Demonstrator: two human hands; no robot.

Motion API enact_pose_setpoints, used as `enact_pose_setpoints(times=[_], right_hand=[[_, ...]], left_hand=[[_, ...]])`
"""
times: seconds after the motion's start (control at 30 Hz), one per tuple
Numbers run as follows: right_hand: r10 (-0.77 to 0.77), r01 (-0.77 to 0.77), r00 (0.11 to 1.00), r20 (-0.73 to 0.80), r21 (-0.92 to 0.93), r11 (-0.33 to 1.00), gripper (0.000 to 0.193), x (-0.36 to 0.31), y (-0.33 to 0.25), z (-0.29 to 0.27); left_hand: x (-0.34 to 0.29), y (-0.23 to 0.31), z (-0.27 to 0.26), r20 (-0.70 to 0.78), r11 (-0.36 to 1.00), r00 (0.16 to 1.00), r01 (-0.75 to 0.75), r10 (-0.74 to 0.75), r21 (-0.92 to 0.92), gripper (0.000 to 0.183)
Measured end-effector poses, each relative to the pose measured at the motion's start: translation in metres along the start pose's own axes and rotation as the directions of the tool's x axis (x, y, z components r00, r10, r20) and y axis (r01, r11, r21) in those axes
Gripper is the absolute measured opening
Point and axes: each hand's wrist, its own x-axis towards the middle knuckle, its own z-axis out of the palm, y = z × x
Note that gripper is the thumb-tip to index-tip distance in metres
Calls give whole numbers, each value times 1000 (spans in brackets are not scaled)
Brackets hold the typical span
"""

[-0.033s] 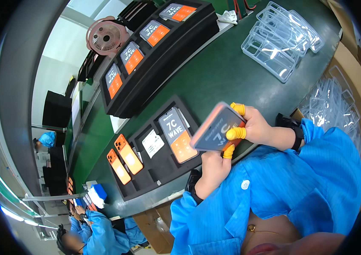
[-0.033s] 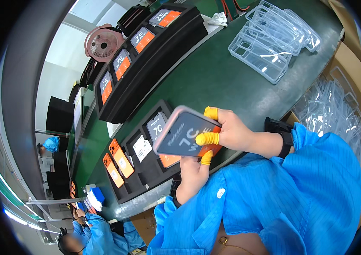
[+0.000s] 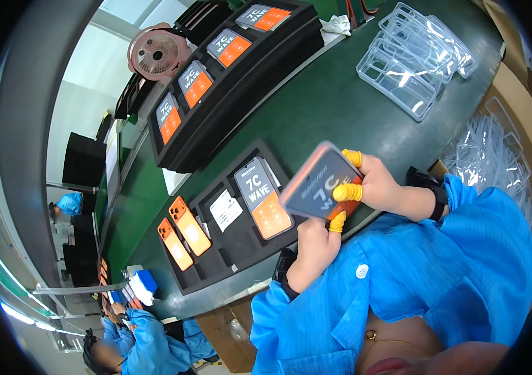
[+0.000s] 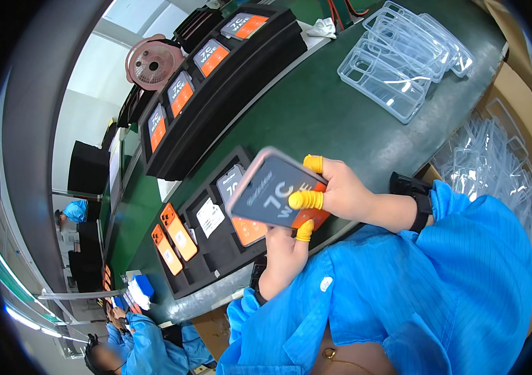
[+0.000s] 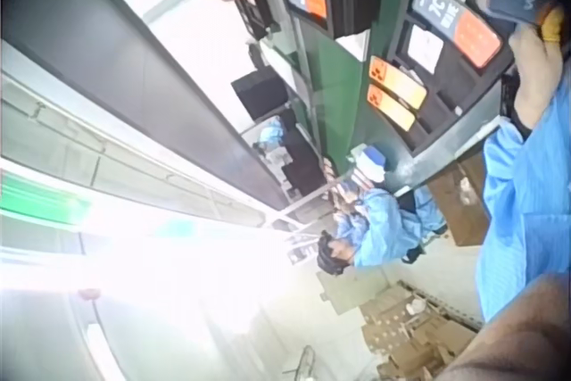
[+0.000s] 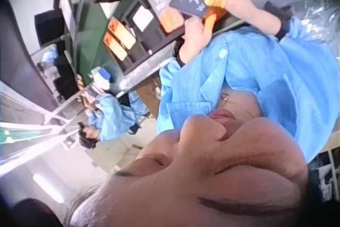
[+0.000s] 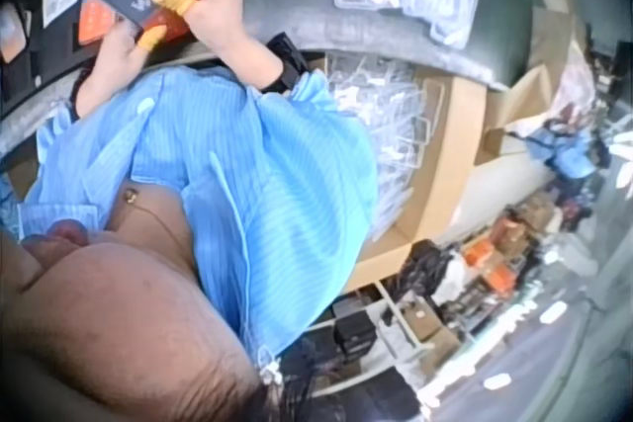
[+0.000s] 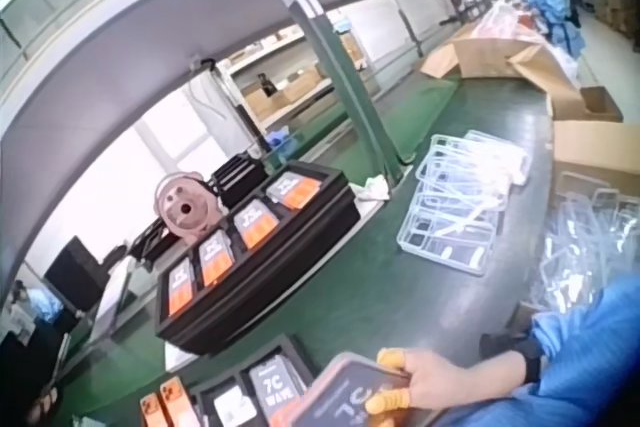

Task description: Applying screen protectors and stickers to smartphones and placing them into trays on a production line.

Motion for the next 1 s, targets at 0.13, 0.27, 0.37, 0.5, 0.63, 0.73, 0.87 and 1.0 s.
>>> enact_pose_setpoints(times=[0.13, 0.27, 0.37, 0.5, 0.63, 0.73, 0.87, 1.0], right_hand=[[-18, 29, 987, -157, 73, 997, 38, -2, 8, 9], [-75, 89, 989, -131, 105, 990, 40, -1, 2, 15], [-133, 146, 978, -162, 73, 987, 41, 0, 7, 20], [-217, 232, 962, -164, 78, 970, 41, 0, 3, 26], [-328, 327, 933, -149, -33, 945, 40, 0, 8, 26], [-339, 324, 931, -138, -123, 938, 38, -1, 14, 24], [-212, 229, 954, -210, 56, 972, 29, 4, 6, 30], [-235, 245, 959, -160, 45, 968, 30, 6, 9, 33]], left_hand=[[4, -4, -5, 252, 963, 961, 168, -113, -209, 20], [-3, -2, 0, 82, 975, 981, 185, -176, -122, 17], [-5, 1, -1, -20, 977, 977, 213, -212, 28, 17], [-5, 3, -1, -109, 981, 988, 128, -113, 143, 19], [-7, 0, 5, -199, 978, 980, 68, -28, 198, 20], [-7, -5, 5, -195, 978, 981, 48, -8, 203, 21], [-5, -17, -3, 10, 987, 997, 73, -72, -141, 27], [-8, -16, -1, -44, 978, 979, 195, -198, -74, 26]])
